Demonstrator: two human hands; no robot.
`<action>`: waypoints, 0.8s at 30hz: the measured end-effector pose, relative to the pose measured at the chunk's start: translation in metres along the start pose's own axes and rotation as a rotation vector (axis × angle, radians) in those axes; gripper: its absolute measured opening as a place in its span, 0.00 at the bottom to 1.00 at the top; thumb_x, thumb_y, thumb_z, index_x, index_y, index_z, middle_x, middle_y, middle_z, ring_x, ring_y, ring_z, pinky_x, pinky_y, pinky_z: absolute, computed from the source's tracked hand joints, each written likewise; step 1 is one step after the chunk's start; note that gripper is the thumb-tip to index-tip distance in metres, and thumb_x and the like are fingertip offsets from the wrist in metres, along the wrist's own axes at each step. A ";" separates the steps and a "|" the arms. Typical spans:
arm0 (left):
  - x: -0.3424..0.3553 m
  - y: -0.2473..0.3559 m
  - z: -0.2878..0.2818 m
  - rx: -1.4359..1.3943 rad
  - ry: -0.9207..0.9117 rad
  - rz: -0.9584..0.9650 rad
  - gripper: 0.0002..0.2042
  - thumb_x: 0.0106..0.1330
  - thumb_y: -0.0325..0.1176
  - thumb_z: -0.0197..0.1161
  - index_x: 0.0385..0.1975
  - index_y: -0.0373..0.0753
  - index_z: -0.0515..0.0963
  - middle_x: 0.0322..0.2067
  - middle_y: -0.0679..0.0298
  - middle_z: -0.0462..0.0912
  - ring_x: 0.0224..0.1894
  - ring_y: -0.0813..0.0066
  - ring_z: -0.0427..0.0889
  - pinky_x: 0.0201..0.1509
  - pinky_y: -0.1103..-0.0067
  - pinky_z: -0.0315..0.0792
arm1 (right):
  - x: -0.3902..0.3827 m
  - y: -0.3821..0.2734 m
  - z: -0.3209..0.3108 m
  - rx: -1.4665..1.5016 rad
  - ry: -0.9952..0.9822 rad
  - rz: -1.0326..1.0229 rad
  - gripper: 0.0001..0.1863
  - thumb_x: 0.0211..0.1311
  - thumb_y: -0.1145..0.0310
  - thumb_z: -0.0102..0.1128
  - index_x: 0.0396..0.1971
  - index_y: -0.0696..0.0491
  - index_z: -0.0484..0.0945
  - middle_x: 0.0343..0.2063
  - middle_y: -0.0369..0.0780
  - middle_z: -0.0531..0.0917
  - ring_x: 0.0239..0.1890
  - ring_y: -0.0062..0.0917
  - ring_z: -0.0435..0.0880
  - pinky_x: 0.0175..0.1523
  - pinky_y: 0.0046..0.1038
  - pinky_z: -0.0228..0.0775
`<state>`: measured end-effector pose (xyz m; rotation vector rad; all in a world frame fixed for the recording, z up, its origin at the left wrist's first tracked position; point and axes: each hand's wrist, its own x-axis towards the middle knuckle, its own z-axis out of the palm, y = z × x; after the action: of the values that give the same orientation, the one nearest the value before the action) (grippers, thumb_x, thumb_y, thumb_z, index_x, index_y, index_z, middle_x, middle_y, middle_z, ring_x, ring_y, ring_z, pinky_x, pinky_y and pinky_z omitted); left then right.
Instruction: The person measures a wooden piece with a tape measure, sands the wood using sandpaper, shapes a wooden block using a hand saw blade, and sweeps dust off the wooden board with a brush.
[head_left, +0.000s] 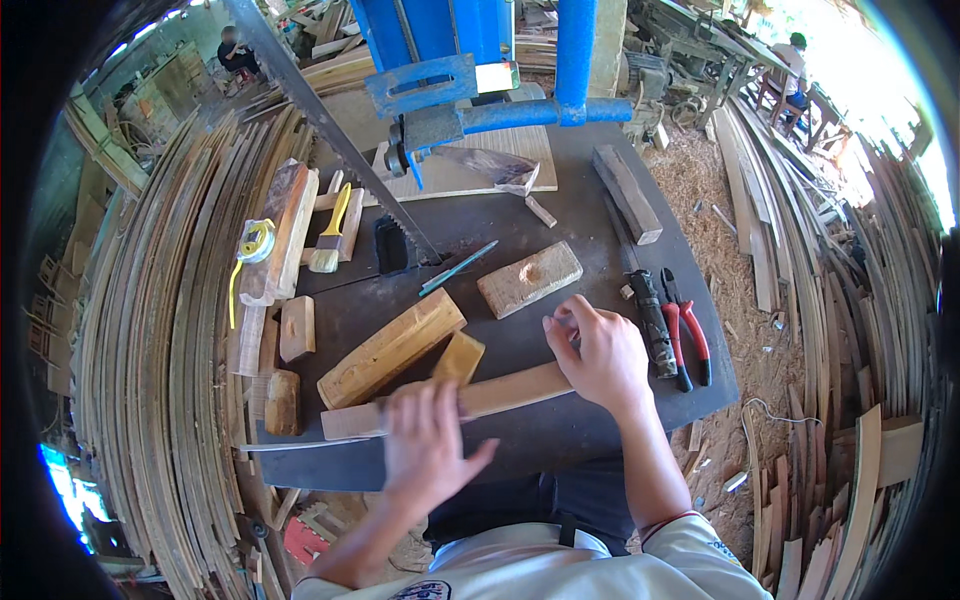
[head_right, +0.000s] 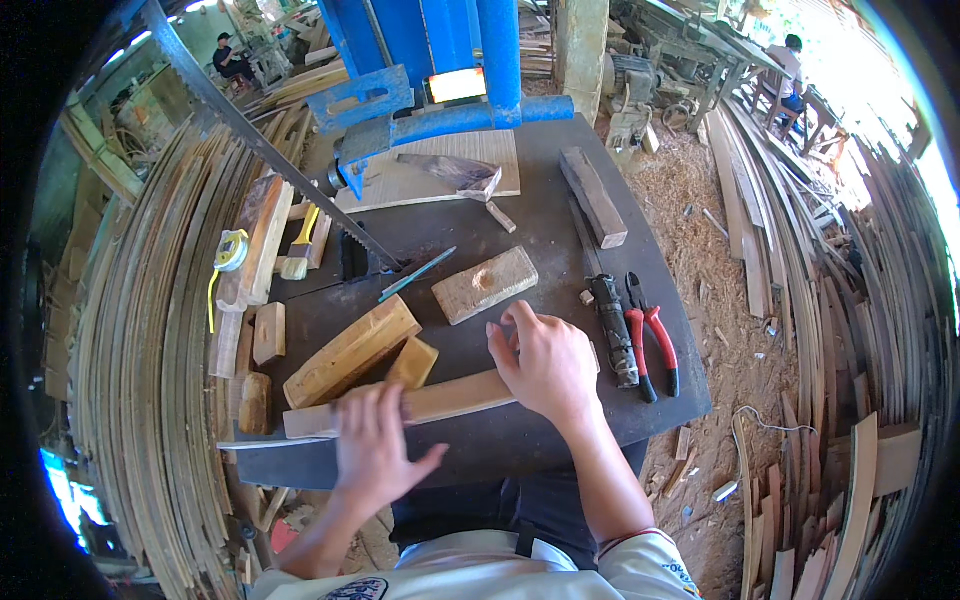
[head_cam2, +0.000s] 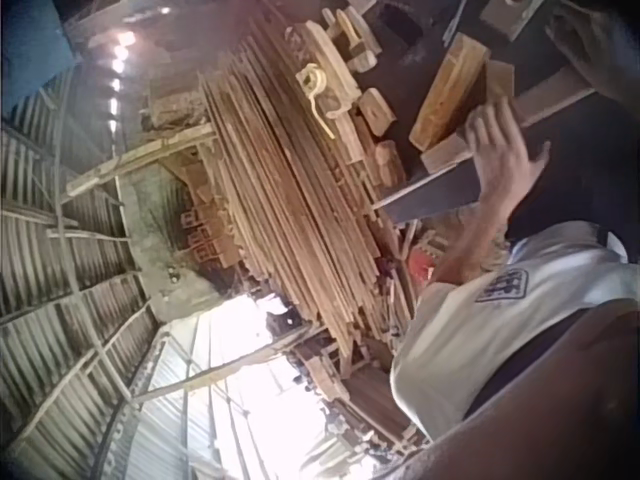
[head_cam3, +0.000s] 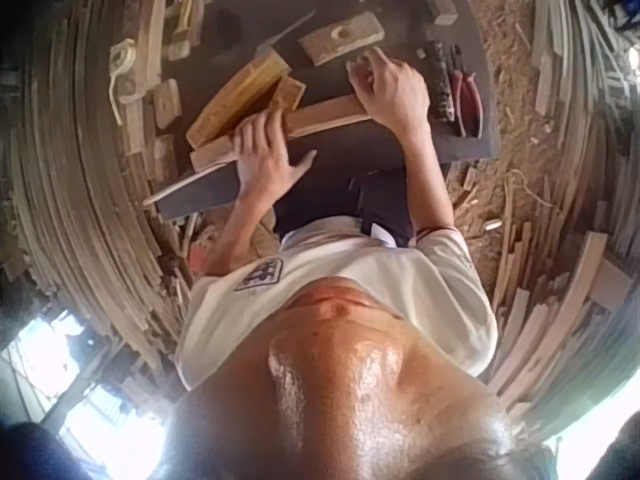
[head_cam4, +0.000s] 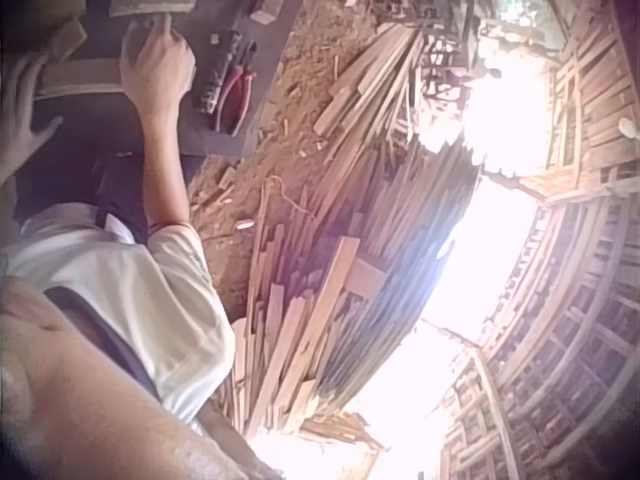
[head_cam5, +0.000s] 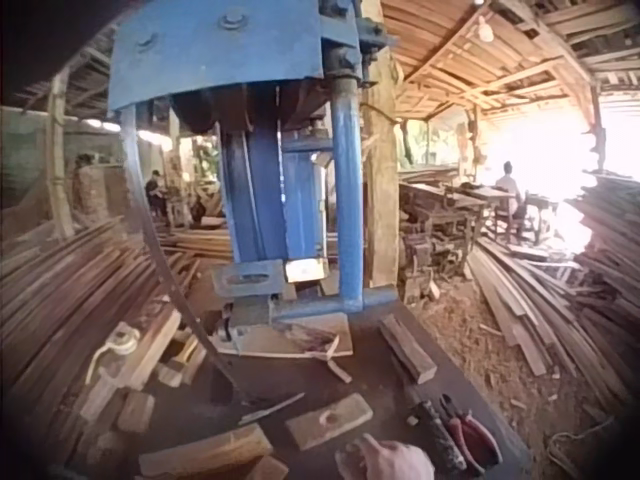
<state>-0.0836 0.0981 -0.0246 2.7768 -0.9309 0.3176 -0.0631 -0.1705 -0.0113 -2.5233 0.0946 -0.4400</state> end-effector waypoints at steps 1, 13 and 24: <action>0.011 0.018 0.007 -0.046 0.007 0.042 0.48 0.54 0.58 0.78 0.68 0.31 0.68 0.59 0.46 0.73 0.60 0.45 0.74 0.69 0.51 0.64 | -0.001 0.000 0.000 -0.007 -0.009 0.012 0.14 0.72 0.56 0.64 0.41 0.53 0.82 0.20 0.41 0.87 0.26 0.41 0.90 0.34 0.41 0.82; -0.005 -0.013 0.000 -0.045 0.107 -0.001 0.35 0.67 0.52 0.71 0.67 0.34 0.71 0.56 0.48 0.77 0.57 0.45 0.76 0.68 0.53 0.66 | -0.008 0.000 -0.002 0.002 0.047 -0.001 0.14 0.72 0.56 0.66 0.40 0.53 0.82 0.20 0.39 0.86 0.26 0.38 0.90 0.33 0.39 0.80; 0.017 0.032 0.014 -0.014 0.015 0.031 0.46 0.59 0.59 0.75 0.69 0.30 0.67 0.58 0.47 0.73 0.61 0.45 0.73 0.69 0.49 0.64 | -0.001 -0.004 -0.004 0.015 0.004 0.030 0.11 0.71 0.61 0.68 0.37 0.54 0.82 0.27 0.42 0.89 0.31 0.38 0.91 0.37 0.38 0.82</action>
<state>-0.0881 0.0603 -0.0298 2.7464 -0.9697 0.3346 -0.0653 -0.1688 -0.0059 -2.5034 0.1307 -0.4320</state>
